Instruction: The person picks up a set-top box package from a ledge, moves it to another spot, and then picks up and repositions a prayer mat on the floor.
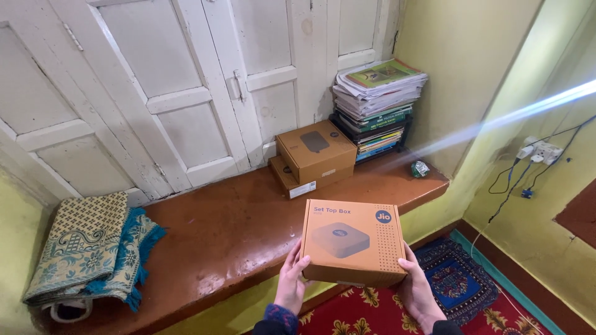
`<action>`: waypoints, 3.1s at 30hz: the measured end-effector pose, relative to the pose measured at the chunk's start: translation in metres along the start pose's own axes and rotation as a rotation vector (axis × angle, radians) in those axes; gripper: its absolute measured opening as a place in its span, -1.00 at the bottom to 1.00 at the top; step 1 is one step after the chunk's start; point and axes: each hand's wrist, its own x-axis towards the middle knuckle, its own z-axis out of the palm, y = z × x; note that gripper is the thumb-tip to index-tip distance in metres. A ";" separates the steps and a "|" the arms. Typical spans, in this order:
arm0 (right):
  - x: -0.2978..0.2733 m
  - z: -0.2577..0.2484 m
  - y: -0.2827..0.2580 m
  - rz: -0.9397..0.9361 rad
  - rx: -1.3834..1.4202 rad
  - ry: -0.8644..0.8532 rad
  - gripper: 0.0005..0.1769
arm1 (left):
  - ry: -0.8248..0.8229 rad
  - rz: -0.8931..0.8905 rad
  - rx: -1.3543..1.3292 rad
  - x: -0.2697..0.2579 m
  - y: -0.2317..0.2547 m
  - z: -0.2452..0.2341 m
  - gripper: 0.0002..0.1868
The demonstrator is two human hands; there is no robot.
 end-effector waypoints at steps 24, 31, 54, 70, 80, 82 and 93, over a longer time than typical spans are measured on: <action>0.088 0.080 0.036 -0.075 0.033 -0.021 -0.10 | 0.025 -0.008 -0.005 0.082 0.069 -0.045 -0.24; 0.097 0.108 0.041 -0.074 0.041 0.015 -0.11 | -0.006 0.065 -0.138 0.118 0.076 -0.066 -0.20; 0.092 0.135 0.035 -0.136 0.016 0.045 -0.09 | -0.061 0.024 -0.082 0.122 0.105 -0.068 -0.14; 0.105 0.137 0.027 -0.089 -0.013 0.016 -0.08 | -0.069 0.075 -0.121 0.140 0.096 -0.068 -0.15; 0.116 0.123 0.017 -0.067 0.013 0.031 -0.12 | -0.065 0.061 -0.081 0.147 0.088 -0.054 -0.16; 0.119 0.120 0.014 -0.074 0.026 0.017 -0.13 | -0.069 0.077 -0.094 0.145 0.088 -0.048 -0.16; 0.154 0.092 0.009 -0.087 0.069 -0.040 -0.14 | -0.016 0.096 -0.159 0.156 0.075 -0.024 -0.17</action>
